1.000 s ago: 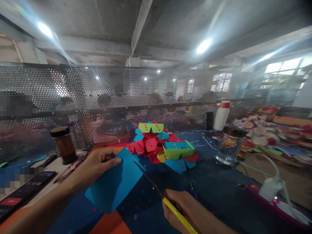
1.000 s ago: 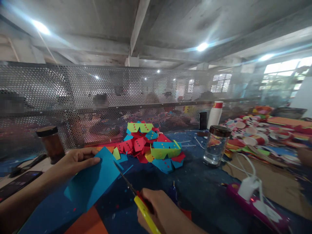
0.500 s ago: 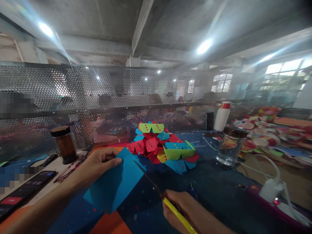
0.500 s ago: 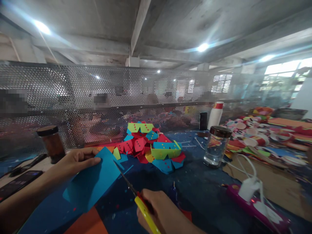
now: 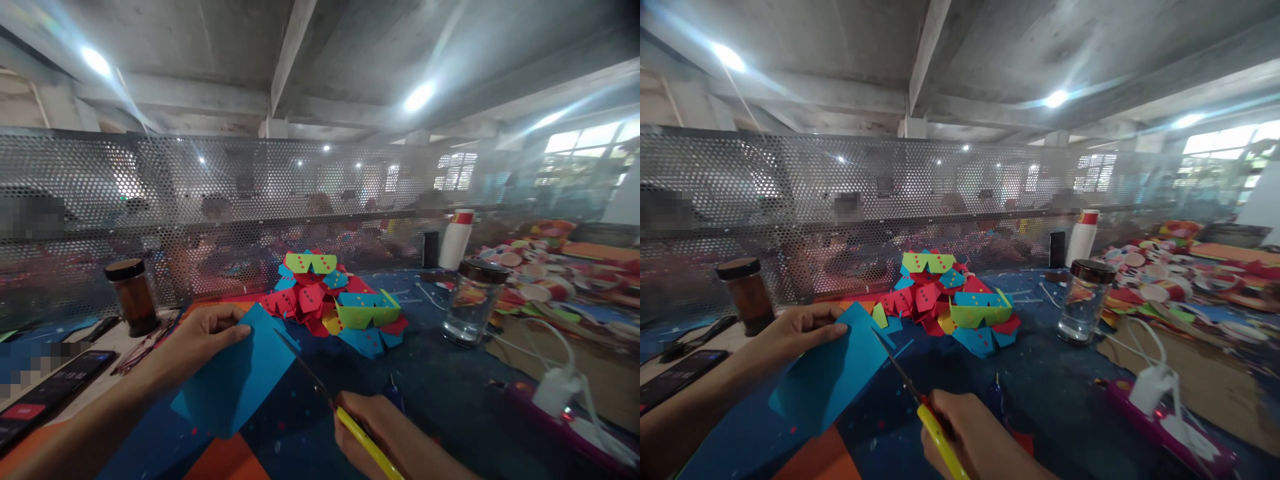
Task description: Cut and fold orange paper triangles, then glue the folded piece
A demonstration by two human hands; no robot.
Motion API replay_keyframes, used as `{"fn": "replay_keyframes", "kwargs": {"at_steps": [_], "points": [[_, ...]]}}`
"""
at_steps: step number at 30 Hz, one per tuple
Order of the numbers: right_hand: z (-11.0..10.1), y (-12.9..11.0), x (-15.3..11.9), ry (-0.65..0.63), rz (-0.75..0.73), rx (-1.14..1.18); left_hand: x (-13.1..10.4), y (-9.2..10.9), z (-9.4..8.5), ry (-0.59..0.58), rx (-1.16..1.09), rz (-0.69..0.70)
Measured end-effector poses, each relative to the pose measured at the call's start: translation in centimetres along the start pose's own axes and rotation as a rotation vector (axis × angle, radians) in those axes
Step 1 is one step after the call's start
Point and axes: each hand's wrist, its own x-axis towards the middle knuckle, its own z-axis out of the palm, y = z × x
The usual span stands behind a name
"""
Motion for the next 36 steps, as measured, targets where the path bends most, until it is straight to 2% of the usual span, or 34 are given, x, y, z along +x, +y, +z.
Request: {"fn": "replay_keyframes", "kwargs": {"at_steps": [3, 6, 13, 18, 24, 28, 32, 36], "points": [[0.0, 0.2, 0.0, 0.062, -0.074, -0.139, 0.0, -0.1, 0.0, 0.014, 0.016, -0.005], [-0.2, 0.2, -0.4, 0.072, -0.077, -0.188, 0.0, -0.2, 0.0, 0.01, 0.031, -0.015], [-0.5, -0.6, -1.6, 0.016, -0.144, -0.341, 0.0, -0.6, -0.1, 0.023, 0.034, -0.026], [-0.1, -1.7, -1.8, 0.031, -0.106, -0.438, 0.0, -0.4, -0.1, -0.011, 0.028, -0.026], [-0.1, -2.5, -2.0, 0.005, -0.077, -0.385, -0.1, 0.0, 0.3, -0.014, 0.036, -0.048], [0.1, -3.2, -2.1, 0.067, -0.076, -0.417, -0.2, 0.1, 0.6, -0.02, 0.062, -0.038], [0.0, -2.4, -1.8, 0.005, -0.095, -0.351, -0.2, 0.1, 0.7, -0.034, 0.054, -0.049], [-0.1, -1.3, -1.7, -0.003, -0.121, -0.34, -0.2, 0.3, 1.0, -0.016, 0.06, -0.058]]}}
